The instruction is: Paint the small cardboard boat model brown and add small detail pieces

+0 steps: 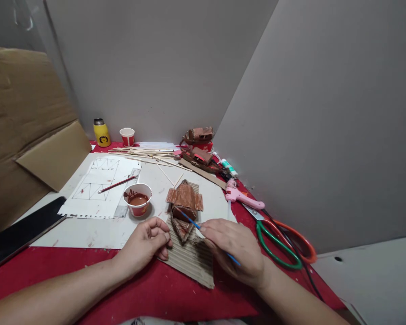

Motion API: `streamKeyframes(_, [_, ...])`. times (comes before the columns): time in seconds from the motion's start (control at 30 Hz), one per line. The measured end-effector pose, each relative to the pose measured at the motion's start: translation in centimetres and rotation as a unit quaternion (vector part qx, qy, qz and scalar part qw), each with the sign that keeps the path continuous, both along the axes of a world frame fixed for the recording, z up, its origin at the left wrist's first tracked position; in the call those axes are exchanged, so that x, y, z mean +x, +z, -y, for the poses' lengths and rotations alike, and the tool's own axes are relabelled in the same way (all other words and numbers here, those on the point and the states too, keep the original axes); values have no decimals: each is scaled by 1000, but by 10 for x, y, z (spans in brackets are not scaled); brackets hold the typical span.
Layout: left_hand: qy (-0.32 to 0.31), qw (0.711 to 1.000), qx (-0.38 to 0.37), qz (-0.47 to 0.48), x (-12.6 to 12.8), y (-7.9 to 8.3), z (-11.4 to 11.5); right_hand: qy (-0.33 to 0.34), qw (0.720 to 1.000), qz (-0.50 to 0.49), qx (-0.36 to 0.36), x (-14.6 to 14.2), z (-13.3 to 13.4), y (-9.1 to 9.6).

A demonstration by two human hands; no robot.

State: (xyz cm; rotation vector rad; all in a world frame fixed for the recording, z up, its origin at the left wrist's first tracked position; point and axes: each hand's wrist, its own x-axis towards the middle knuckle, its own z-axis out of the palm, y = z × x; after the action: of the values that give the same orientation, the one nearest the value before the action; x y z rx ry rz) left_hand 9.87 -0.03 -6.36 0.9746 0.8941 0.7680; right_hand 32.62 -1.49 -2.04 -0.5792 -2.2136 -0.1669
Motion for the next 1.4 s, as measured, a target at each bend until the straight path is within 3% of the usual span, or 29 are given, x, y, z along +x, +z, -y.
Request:
streamKeyframes(0.17, [-3,1000,2,4,0,-1,0,17,1000,1,-5,-3,5,-3])
streamKeyframes(0.5, [-7,1000,6,7,-1,-2,1,-12,999,-29,12,-3,11,2])
streamKeyframes(0.8, [-6,1000,10,-2,-1,0,0,-77,992,-102,-18,19,25,-4])
streamKeyframes(0.93, [-4,1000,6,-14,-2,4,-1,-108,964,-224,-92,23,32,-12])
streamKeyframes(1.1, [6,1000,2,-29,-2,9,0,-154,900,-343,-220,28,20,-17])
streamKeyframes(1.23, [18,999,1,-48,-1,14,1,-170,872,-390,-242,38,15,-14])
streamKeyframes(1.4, [35,997,-6,-63,-1,23,-3,-180,841,-447,-244,47,26,-4])
